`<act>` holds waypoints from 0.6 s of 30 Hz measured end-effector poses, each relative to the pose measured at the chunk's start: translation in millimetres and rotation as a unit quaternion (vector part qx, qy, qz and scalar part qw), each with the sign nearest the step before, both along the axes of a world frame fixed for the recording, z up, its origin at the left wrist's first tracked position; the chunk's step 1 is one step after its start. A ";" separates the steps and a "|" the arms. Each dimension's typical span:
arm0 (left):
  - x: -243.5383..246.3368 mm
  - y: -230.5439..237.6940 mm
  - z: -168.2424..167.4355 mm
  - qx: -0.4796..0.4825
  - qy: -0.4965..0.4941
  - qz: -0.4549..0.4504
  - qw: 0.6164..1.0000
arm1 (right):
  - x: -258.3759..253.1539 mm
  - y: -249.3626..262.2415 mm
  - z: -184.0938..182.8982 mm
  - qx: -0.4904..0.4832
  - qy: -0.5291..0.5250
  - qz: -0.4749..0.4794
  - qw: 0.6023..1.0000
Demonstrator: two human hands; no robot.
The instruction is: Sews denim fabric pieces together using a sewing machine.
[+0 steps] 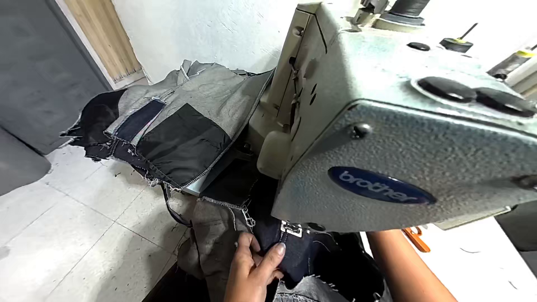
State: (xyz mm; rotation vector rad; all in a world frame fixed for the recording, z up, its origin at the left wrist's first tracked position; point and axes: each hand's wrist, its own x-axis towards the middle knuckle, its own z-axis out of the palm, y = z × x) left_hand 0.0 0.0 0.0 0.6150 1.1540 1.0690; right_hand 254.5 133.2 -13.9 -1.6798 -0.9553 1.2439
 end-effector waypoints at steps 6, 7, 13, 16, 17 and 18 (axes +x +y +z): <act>-37.2 -6.3 -25.3 0.374 0.282 -0.049 0.882 | 9.4 -46.3 13.7 0.184 -0.192 0.178 0.947; -55.7 4.9 -34.5 0.473 0.375 -0.050 0.796 | 0.7 -62.9 12.0 0.244 -0.178 0.169 0.938; -84.5 93.8 -31.9 0.650 0.572 -0.051 0.498 | -56.3 -110.3 -15.0 0.373 -0.108 -0.025 0.921; -72.8 100.1 -7.0 0.655 0.591 -0.081 0.463 | -55.1 -109.0 -14.4 0.379 -0.105 -0.069 0.917; -71.0 98.5 -4.2 0.652 0.595 -0.082 0.462 | -55.3 -109.7 -13.1 0.373 -0.100 -0.074 0.919; -70.6 96.4 -3.5 0.647 0.600 -0.081 0.463 | -55.0 -110.3 -12.7 0.368 -0.091 -0.076 0.922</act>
